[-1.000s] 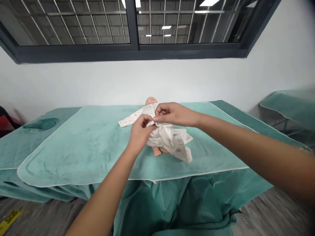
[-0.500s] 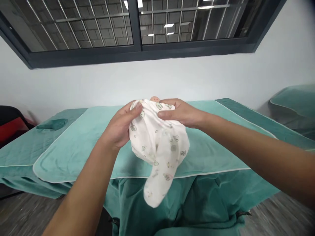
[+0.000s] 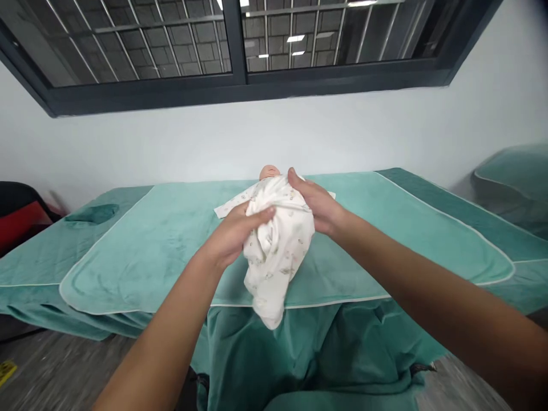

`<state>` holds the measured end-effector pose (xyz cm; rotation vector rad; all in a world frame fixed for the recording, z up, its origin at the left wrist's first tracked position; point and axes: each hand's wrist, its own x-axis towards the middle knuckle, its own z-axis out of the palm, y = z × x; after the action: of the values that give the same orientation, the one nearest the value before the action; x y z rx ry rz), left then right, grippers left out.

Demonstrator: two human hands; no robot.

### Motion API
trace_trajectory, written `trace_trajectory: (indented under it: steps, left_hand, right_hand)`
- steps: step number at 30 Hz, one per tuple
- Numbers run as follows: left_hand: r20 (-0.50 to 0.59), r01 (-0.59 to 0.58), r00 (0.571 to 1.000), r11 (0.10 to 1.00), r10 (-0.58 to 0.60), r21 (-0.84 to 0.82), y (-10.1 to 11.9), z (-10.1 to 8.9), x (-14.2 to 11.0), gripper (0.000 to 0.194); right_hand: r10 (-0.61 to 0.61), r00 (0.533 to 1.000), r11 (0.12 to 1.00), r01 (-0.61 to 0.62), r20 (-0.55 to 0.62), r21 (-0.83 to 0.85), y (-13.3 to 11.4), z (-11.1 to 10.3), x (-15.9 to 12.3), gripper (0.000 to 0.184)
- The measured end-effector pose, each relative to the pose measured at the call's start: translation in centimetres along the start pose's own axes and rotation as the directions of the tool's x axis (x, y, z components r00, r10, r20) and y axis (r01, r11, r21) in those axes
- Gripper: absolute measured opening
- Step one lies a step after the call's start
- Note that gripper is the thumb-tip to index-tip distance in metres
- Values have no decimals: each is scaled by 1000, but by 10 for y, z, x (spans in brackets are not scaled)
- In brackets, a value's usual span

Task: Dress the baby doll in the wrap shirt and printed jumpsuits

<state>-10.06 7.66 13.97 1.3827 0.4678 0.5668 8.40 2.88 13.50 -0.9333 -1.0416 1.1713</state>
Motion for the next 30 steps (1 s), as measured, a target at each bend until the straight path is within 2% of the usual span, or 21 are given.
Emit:
trace_trajectory:
  steps: [2, 3, 5, 6, 7, 8, 9, 11, 12, 15, 16, 18, 20, 22, 24, 25, 27, 28, 30]
  left_hand:
    - [-113, -113, 988, 988, 101, -103, -4, 2, 4, 49]
    - [-143, -140, 982, 981, 120, -138, -6, 3, 6, 49]
    - [-165, -146, 979, 973, 116, -180, -10, 6, 7, 50]
    - [-167, -134, 981, 972, 102, -194, -11, 7, 7, 50]
    - [-165, -117, 983, 972, 83, -205, -13, 8, 7, 50]
    - [-156, -91, 986, 973, 58, -212, -15, 7, 6, 50]
    - [-140, -60, 990, 976, 31, -210, -18, 6, 4, 49]
    - [-72, 23, 997, 984, -37, -179, -24, 2, 0, 50]
    - [-17, 76, 997, 986, -80, -149, -28, -1, -3, 52]
    - [131, 205, 972, 976, -194, -73, -39, -8, -10, 54]
    - [140, 213, 970, 973, -200, -85, -42, -9, -11, 54]
    - [74, 149, 988, 974, -138, -172, -46, -8, -11, 50]
    - [-66, 21, 997, 961, -41, -274, -50, -3, -8, 45]
    - [-180, -60, 984, 945, 1, -323, -54, 1, -3, 42]
    - [-219, -56, 976, 938, -21, -341, -59, 4, 1, 41]
    - [-215, -36, 976, 936, -42, -349, -62, 4, 2, 42]
    - [-165, 27, 982, 937, -90, -348, -68, 1, 3, 42]
    - [-111, 83, 986, 941, -125, -327, -71, -2, 3, 42]
    - [36, 225, 974, 948, -223, -224, -75, -8, 2, 42]
  right_hand:
    - [54, 997, 998, -55, 54, 4, 10, -1, -4, 61]
    - [102, 986, 995, -101, 133, -18, 15, -2, -7, 60]
    - [218, 917, 975, -186, 335, -124, 24, -5, -11, 56]
    - [263, 872, 962, -205, 413, -179, 27, -7, -13, 53]
    - [277, 848, 957, -201, 451, -210, 29, -8, -14, 51]
    - [253, 861, 963, -178, 441, -204, 30, -10, -14, 49]
    - [198, 897, 976, -143, 394, -167, 32, -11, -14, 46]
    - [84, 963, 996, -74, 257, -49, 34, -12, -13, 44]
    - [47, 980, 999, -50, 194, 13, 35, -12, -14, 45]
    - [43, 997, 987, -53, 67, 153, 41, -9, -17, 51]
    - [66, 997, 980, -70, 32, 185, 43, -8, -19, 53]
    - [135, 991, 971, -129, -16, 201, 50, -5, -25, 55]
    - [197, 980, 968, -200, 33, 154, 57, -5, -30, 55]
    - [274, 941, 958, -286, 198, 35, 64, -6, -34, 52]
    - [341, 873, 939, -337, 348, -73, 70, -9, -36, 49]
    - [341, 863, 938, -335, 372, -83, 72, -11, -35, 50]
    - [250, 921, 965, -263, 299, 4, 74, -15, -34, 50]
    - [188, 956, 976, -208, 226, 70, 75, -18, -33, 50]
    - [127, 988, 976, -140, 82, 170, 79, -23, -34, 49]
